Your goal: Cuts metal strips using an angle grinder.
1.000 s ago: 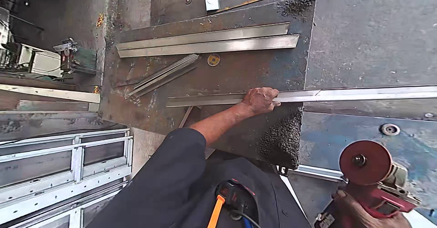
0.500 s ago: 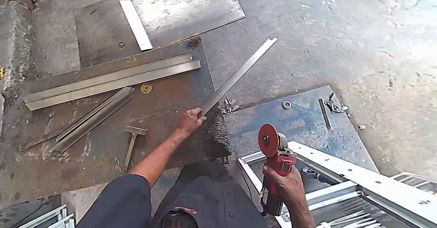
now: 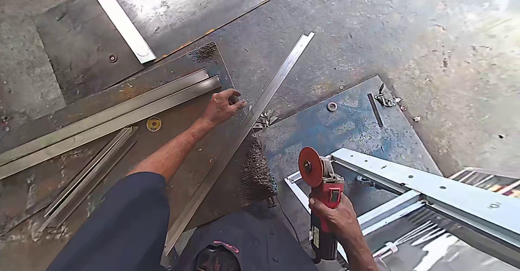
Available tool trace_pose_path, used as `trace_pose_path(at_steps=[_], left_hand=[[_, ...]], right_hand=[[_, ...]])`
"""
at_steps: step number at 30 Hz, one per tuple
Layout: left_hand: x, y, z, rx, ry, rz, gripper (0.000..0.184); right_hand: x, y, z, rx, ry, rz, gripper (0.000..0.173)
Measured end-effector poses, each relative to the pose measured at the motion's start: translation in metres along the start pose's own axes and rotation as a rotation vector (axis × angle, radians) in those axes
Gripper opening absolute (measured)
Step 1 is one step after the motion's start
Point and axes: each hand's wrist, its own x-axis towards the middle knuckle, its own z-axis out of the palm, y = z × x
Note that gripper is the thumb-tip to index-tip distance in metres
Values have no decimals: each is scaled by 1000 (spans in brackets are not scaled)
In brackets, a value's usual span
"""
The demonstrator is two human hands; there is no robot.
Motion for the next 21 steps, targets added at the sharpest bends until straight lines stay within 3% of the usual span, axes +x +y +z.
trace_pose_path(at_steps=[4, 6, 9, 11, 14, 21], left_hand=[[115, 19, 25, -118, -277, -131, 77], [151, 29, 51, -168, -369, -227, 96], [183, 35, 88, -233, -459, -332, 109], [197, 31, 110, -325, -492, -365, 102], [200, 34, 123, -539, -536, -443, 68], [216, 42, 123, -555, -479, -431, 64]], right_hand=[[14, -23, 14, -35, -35, 25, 66], [22, -36, 23, -69, -43, 35, 67], [36, -56, 37, -95, -66, 47, 68], [45, -66, 46, -79, -93, 50, 67], [58, -75, 57, -69, -123, 56, 68], [82, -85, 74, -202, -152, 21, 70]])
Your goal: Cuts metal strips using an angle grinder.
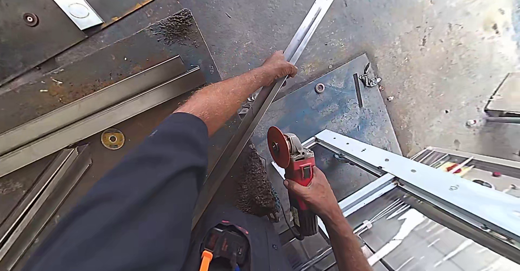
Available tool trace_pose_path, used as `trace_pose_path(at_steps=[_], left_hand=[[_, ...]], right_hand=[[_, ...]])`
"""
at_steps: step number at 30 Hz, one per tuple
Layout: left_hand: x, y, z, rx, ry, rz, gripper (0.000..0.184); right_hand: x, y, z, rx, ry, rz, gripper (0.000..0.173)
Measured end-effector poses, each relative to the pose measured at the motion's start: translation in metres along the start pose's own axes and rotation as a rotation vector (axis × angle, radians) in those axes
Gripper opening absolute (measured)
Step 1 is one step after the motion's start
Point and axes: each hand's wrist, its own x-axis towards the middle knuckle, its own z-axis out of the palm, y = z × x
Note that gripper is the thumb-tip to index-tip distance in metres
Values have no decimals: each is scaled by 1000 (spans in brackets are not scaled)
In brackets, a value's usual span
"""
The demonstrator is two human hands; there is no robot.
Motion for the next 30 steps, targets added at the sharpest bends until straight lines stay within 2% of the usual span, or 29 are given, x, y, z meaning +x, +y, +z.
trace_pose_path(at_steps=[12, 30], left_hand=[[6, 3, -2, -4, -9, 11, 65], [5, 2, -3, -1, -13, 17, 63]], right_hand=[[31, -12, 5, -41, -45, 30, 73], [40, -17, 7, -83, -60, -8, 75]])
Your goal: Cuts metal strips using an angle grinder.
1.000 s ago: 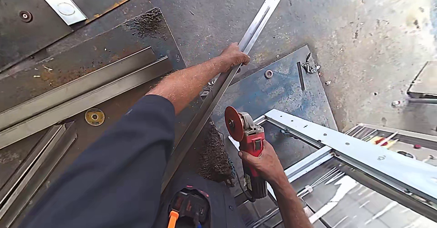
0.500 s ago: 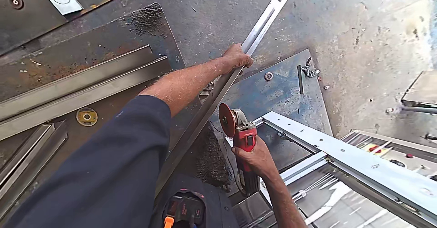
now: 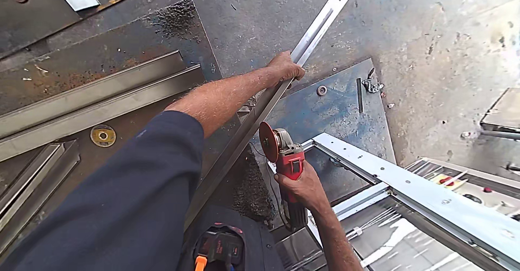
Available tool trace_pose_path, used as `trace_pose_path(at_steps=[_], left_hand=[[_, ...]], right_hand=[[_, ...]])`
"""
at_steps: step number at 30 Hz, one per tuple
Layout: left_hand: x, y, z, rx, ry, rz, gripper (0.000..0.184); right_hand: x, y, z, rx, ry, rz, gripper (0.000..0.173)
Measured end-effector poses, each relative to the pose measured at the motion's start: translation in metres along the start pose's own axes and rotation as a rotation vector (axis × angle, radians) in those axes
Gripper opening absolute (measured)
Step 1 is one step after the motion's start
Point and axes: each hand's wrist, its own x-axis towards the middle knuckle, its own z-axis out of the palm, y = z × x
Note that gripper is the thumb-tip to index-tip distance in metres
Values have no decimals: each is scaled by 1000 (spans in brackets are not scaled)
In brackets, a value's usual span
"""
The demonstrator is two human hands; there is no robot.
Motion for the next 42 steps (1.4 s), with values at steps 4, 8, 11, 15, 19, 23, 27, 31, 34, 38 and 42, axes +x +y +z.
trace_pose_path(at_steps=[4, 8, 11, 15, 19, 23, 27, 31, 34, 38, 42], left_hand=[[0, 0, 0, 11, 2, -5, 63], [2, 0, 0, 16, -4, 2, 64], [3, 0, -1, 8, -7, -8, 66], [5, -2, -1, -10, -18, -12, 64], [1, 0, -2, 4, -16, 0, 67], [-1, 4, -5, 37, -23, -7, 66], [4, 3, -6, 41, -23, 2, 67], [5, 1, -7, 55, -33, 20, 62], [5, 1, -8, 70, -33, 18, 64], [6, 0, -7, 17, -27, -4, 67], [2, 3, -7, 23, -32, -6, 67]], right_hand=[[0, -3, 1, -37, 16, 0, 74], [1, -2, 4, -43, 40, -6, 76], [1, -3, 7, -52, 47, 0, 76], [2, -5, 9, -55, 65, 9, 74], [5, -7, 11, -57, 83, 0, 73], [7, -10, 12, -39, 95, -4, 73], [9, -12, 13, -40, 99, -9, 73], [10, -12, 14, -32, 114, -29, 73], [10, -11, 14, -27, 107, -22, 73], [11, -11, 14, -54, 104, -4, 73], [12, -12, 14, -55, 103, -10, 72]])
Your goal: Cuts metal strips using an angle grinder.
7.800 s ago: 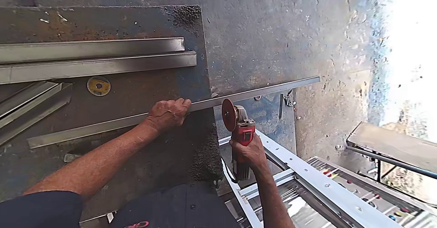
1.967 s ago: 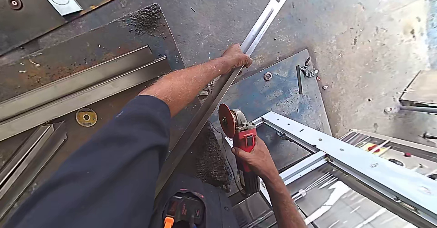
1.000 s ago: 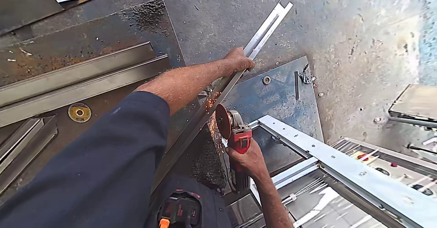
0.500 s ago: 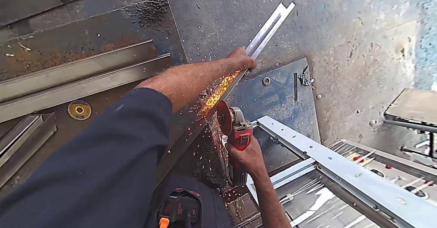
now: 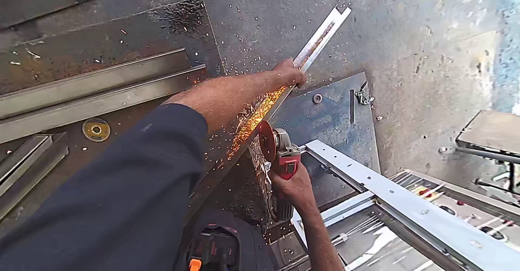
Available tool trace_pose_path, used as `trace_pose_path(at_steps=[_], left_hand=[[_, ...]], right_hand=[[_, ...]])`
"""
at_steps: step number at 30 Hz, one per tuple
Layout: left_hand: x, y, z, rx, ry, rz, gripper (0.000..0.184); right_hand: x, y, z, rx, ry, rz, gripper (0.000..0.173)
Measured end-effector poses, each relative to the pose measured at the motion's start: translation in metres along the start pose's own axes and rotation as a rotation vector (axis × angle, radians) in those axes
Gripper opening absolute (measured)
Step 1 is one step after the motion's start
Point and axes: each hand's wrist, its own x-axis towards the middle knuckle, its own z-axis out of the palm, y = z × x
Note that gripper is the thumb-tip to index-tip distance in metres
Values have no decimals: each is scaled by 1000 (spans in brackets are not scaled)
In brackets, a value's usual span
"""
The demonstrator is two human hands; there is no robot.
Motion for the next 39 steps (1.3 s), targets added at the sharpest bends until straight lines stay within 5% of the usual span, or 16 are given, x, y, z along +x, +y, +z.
trace_pose_path(at_steps=[28, 32, 39], left_hand=[[3, -1, -2, 49, 32, -11, 71], [9, 1, -5, 96, 53, 72, 76], [3, 45, -35, -112, 176, 251, 70]], right_hand=[[8, -5, 2, -28, 3, -1, 75], [11, 3, 5, -172, -19, -31, 80], [-8, 31, 5, 3, 60, 42, 79]])
